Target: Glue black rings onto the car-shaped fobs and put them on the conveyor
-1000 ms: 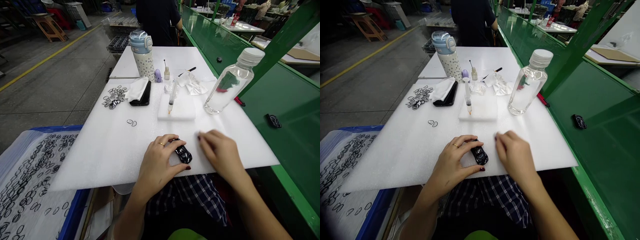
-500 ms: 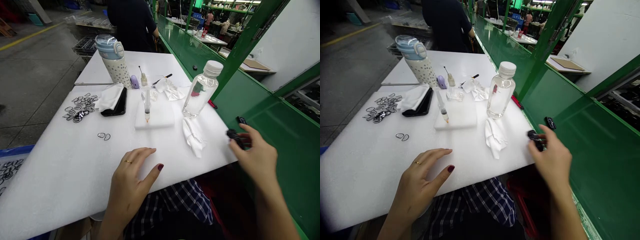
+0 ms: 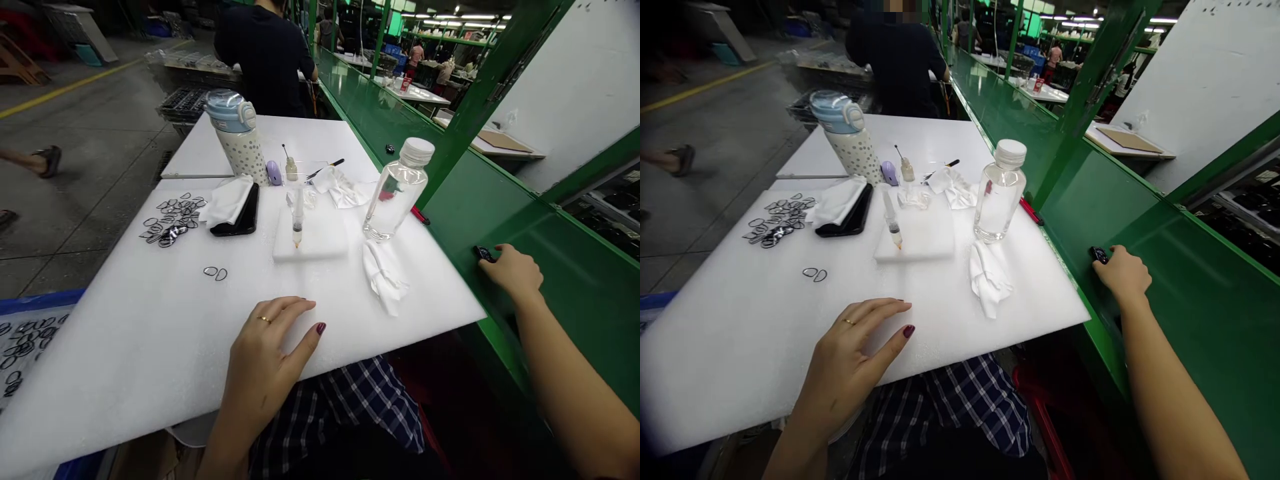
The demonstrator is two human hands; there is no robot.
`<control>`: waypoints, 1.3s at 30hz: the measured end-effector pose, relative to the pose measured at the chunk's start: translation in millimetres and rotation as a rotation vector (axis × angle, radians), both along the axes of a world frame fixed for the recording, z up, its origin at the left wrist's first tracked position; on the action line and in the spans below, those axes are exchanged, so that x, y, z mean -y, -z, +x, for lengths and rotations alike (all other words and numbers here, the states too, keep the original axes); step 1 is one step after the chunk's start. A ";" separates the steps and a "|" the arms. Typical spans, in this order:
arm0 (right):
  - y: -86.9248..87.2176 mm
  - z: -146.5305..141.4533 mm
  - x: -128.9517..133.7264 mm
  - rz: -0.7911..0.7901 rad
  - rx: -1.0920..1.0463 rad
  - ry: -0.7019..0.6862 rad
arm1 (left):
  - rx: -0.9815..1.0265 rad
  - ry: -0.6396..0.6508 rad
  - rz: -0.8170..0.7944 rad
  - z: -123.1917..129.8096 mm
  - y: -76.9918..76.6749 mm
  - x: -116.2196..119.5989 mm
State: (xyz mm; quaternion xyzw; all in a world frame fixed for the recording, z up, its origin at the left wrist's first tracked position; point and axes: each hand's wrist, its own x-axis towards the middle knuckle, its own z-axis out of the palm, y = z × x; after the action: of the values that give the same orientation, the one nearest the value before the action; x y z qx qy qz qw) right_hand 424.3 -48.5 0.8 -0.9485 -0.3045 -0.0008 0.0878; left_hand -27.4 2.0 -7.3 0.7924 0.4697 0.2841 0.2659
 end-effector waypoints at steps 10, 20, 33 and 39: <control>-26.3 -174.8 -21.0 0.366 -0.220 -1.033 | -0.047 0.093 0.097 3.6 4.4 4.1; -35.3 -256.3 -113.7 0.548 -0.628 -1.077 | 0.022 -0.083 0.191 1.0 11.8 40.1; -45.6 -256.8 -122.7 0.535 -1.259 -1.183 | 0.037 0.089 -0.042 15.6 -5.3 6.3; -49.8 -276.9 -52.7 0.853 -1.810 -1.119 | 0.168 -0.054 -0.146 28.3 -12.2 1.1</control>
State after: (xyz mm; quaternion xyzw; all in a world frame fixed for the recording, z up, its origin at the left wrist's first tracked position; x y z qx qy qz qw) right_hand 147.4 4.1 50.6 -0.2262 -0.4838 0.6179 0.5771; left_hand 0.9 1.0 5.0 0.7314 0.4864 0.3216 0.3536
